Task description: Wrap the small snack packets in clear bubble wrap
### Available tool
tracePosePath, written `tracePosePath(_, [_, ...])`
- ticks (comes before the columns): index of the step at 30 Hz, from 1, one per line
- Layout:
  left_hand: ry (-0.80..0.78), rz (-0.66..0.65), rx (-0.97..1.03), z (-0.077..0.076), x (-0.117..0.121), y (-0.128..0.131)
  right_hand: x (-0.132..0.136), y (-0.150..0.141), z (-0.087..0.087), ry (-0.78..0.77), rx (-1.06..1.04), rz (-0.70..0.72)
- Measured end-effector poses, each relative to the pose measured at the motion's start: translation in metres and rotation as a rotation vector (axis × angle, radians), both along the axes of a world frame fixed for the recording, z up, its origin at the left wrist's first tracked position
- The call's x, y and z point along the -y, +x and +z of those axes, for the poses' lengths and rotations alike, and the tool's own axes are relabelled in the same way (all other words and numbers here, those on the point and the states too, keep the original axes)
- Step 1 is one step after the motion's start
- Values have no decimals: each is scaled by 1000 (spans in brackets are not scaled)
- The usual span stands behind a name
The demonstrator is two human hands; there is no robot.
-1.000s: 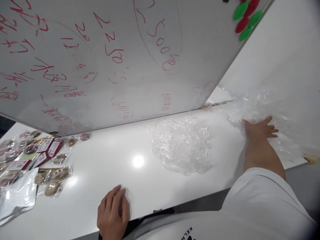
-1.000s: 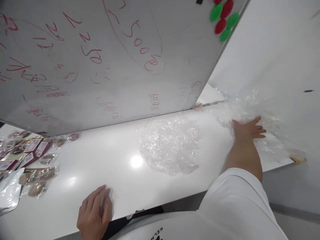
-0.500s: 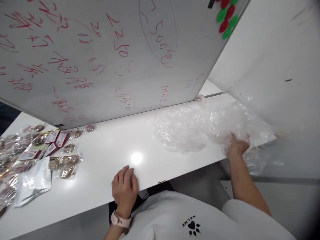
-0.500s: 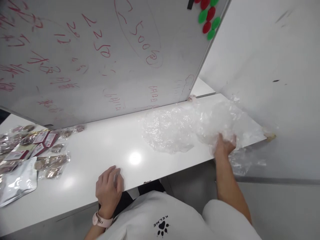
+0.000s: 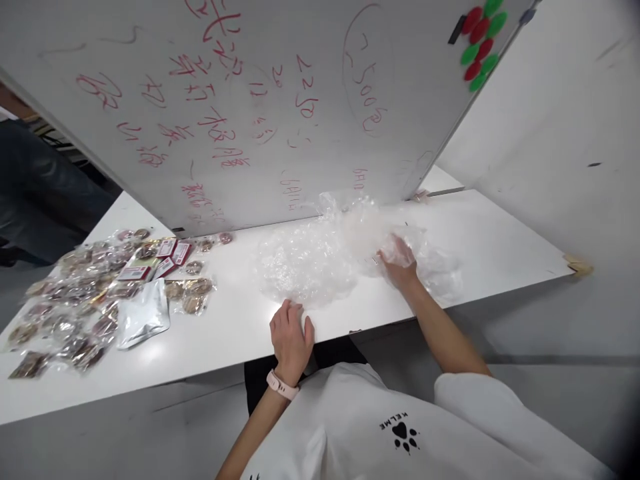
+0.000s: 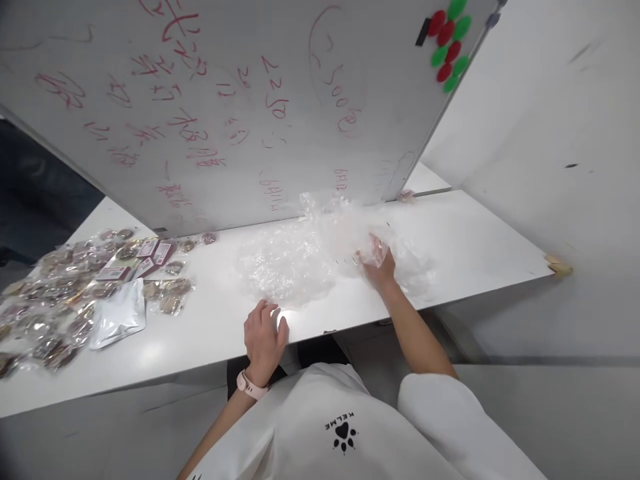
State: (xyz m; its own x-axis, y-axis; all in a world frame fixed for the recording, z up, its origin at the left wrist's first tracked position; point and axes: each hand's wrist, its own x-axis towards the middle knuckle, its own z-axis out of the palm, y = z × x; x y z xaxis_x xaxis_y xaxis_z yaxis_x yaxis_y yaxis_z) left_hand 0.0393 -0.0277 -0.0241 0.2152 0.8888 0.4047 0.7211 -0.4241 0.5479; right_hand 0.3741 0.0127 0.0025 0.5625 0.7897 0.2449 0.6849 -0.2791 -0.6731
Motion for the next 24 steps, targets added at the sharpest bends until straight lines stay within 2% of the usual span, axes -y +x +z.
tracePosePath(3, [-159, 57, 308, 11, -5, -11, -20, 13, 31, -84, 50, 43])
tracePosePath(5, [-224, 127, 494, 22, -15, -22, -17, 23, 47, -145, 108, 87])
tracePosePath(7, [-262, 161, 570, 30, -32, -29, -4, 29, 58, -153, 147, 129])
tracePosePath(10, [-398, 70, 515, 35, -67, -22, 16, 33, 65, -78, 95, 134])
tracePosePath(13, [-501, -87, 373, 28, -102, 9, 19, 42, 74, 7, -115, 55])
tracePosePath(15, [-510, -165, 277, 22, -119, 35, 9, 54, 89, 92, -235, -63])
tracePosePath(18, [-488, -217, 223, 18, -129, 61, -7, 75, 130, 257, -206, -241])
tracePosePath(21, [-488, -223, 283, 22, -123, 66, -9, 74, 185, 489, 103, -309])
tracePosePath(23, [-480, -203, 334, 30, -113, 59, -2, 51, 218, 625, 384, -232])
tracePosePath(24, [-461, -183, 358, 35, -106, 54, 4, 33, 230, 651, 492, -131])
